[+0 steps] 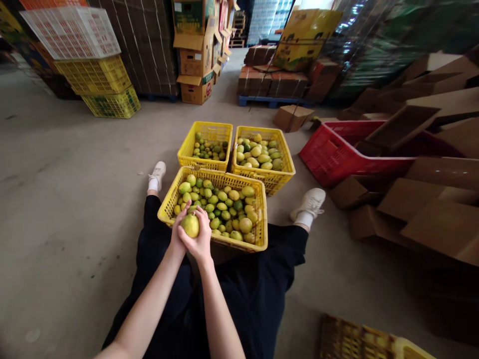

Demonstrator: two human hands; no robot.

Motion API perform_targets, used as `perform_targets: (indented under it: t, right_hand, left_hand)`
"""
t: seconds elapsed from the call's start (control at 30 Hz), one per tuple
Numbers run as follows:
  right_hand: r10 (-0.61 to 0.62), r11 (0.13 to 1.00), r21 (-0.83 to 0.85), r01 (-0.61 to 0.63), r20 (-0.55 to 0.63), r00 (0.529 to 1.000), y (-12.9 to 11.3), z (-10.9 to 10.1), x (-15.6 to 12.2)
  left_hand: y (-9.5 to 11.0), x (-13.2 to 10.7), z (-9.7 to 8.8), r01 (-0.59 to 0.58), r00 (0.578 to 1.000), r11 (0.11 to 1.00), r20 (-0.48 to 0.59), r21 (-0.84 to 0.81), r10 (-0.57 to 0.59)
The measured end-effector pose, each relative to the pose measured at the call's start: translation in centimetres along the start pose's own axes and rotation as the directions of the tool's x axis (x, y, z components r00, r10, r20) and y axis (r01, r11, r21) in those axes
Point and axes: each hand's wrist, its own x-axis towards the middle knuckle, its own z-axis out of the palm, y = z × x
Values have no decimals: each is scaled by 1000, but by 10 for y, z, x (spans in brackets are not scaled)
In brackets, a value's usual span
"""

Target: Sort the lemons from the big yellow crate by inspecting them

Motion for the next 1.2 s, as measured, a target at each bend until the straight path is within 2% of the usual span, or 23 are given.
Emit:
perform_targets:
  t: [0.1, 0.17, 0.23, 0.37, 0.53, 0.63, 0.73, 0.83, 0.93, 1.03, 1.2]
  right_hand:
    - [105, 974, 217, -71, -152, 983, -3, -2, 1]
    - [239, 914, 385, -127, -261, 935, -6, -11, 7]
    - [389, 821, 543, -174, -309, 868, -7, -25, 16]
    - [616, 620, 745, -245, -269, 740, -1, -55, 29]
    - [852, 313, 893, -323, -113, 512, 13, -73, 31]
    - [907, 164, 930, -329, -12, 420, 17, -72, 30]
    - [934, 39, 941, -336, 85, 347, 20, -69, 31]
    - [945, -45, 936, -350, 153, 290, 22, -64, 31]
    - [954, -94, 924, -371, 191, 233, 22, -61, 31]
    - [953, -126, 911, -393, 220, 206, 23, -58, 30]
    - [945, -160, 897, -412, 260, 199, 29, -53, 38]
  left_hand:
    - [-1, 3, 2, -37, 999, 999, -34, 3, 37]
    - [1, 4, 2, -31, 999, 999, -31, -20, 30]
    - [5, 4, 1, 26, 999, 997, -33, -67, -28]
    - [15, 3, 3, 127, 991, 980, -30, -152, -133]
    - [19, 2, 10, 281, 948, 904, -53, -323, -313]
    - [17, 4, 11, 363, 907, 837, -50, -411, -418]
    - [14, 6, 9, 394, 874, 792, -75, -466, -479]
    - [13, 7, 11, 401, 857, 785, -110, -473, -504]
    - [12, 7, 15, 424, 857, 787, -84, -448, -509]
    - [8, 8, 17, 441, 855, 786, -66, -433, -515]
    - [-6, 11, 10, 344, 894, 900, -199, -266, -400]
